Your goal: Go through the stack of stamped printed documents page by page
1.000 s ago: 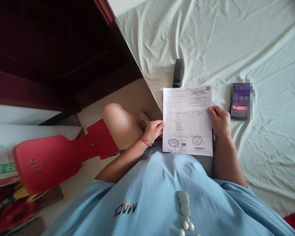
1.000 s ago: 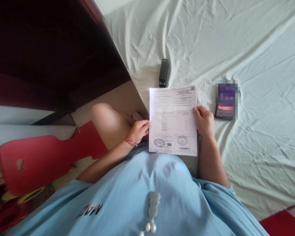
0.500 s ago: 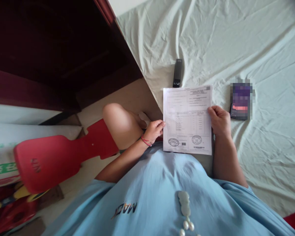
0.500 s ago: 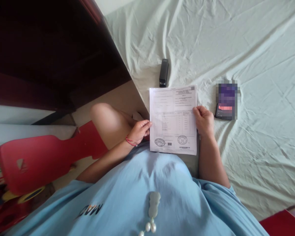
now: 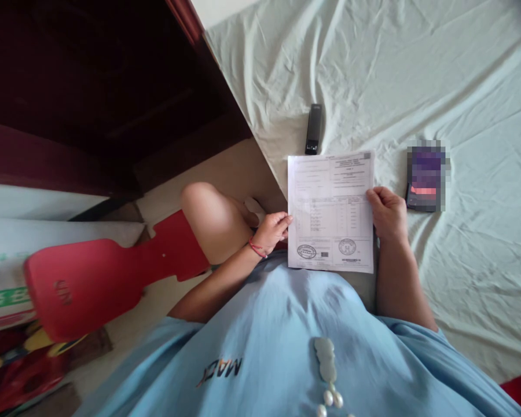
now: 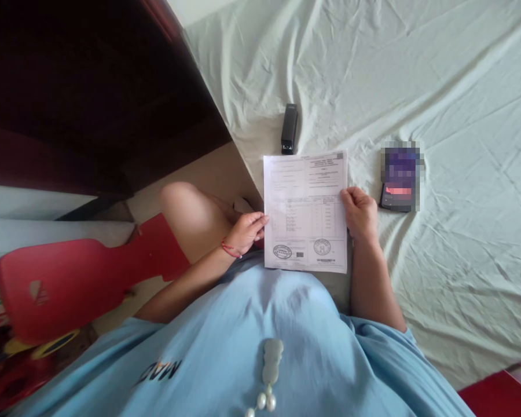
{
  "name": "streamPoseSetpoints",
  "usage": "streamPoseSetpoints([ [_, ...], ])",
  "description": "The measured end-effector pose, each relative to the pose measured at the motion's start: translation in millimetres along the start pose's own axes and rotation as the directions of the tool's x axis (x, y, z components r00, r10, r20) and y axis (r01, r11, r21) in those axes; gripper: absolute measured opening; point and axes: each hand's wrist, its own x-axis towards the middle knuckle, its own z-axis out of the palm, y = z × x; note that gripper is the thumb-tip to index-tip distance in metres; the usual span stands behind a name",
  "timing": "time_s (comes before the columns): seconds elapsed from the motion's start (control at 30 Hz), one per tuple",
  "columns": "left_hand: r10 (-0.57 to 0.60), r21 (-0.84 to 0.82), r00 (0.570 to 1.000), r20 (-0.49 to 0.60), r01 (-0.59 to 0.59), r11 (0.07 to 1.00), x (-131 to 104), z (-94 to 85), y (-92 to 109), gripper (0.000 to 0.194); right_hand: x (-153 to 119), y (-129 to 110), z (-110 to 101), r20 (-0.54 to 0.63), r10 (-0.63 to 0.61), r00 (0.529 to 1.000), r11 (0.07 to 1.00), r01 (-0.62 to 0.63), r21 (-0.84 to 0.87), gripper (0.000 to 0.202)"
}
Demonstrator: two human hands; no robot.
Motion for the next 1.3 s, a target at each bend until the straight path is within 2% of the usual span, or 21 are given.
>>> streamPoseSetpoints([
  [0.23, -0.014, -0.092, 0.999, 0.033, 0.017, 0.996, -1.5, 0.3, 0.9, 0.062, 0.1, 0.0, -0.2, 0.001, -0.005, 1.000, 1.000, 0.005, -0.025, 0.029],
  [0.47, -0.025, -0.084, 0.999, 0.045, 0.028, 0.996, -0.4, 0.0, 0.8, 0.067, 0.7, 1.2, -0.2, -0.002, -0.014, 1.000, 0.999, 0.013, -0.044, 0.029],
  [0.77, -0.009, -0.044, 1.000, 0.005, 0.009, 0.999, -2.3, 2.2, 3.9, 0.070, -0.6, -0.6, 1.1, 0.012, 0.021, 1.000, 1.000, -0.022, 0.013, 0.029],
  [0.93, 0.008, -0.054, 1.000, -0.027, -0.009, 0.999, -1.9, 3.8, 3.2, 0.067, -4.7, -10.6, -1.8, 0.038, 0.011, 0.999, 0.998, -0.013, 0.060, 0.032],
  [1.03, 0.012, -0.049, 0.999, -0.037, -0.014, 0.999, -2.1, 5.2, 3.0, 0.063, -7.6, -19.4, -6.6, 0.059, -0.001, 0.998, 1.000, 0.001, -0.006, 0.033],
  [1.13, 0.022, -0.033, 0.998, -0.056, -0.024, 0.999, -2.8, 6.8, 2.7, 0.058, -12.0, -25.6, -11.9, 0.063, -0.007, 0.998, 0.988, 0.017, -0.155, 0.034],
  [1.3, 0.038, -0.002, 0.995, -0.092, -0.039, 0.999, -2.8, 7.2, -2.4, 0.050, -29.4, -24.4, -18.8, 0.106, 0.026, 0.994, 0.940, 0.012, -0.342, 0.035],
])
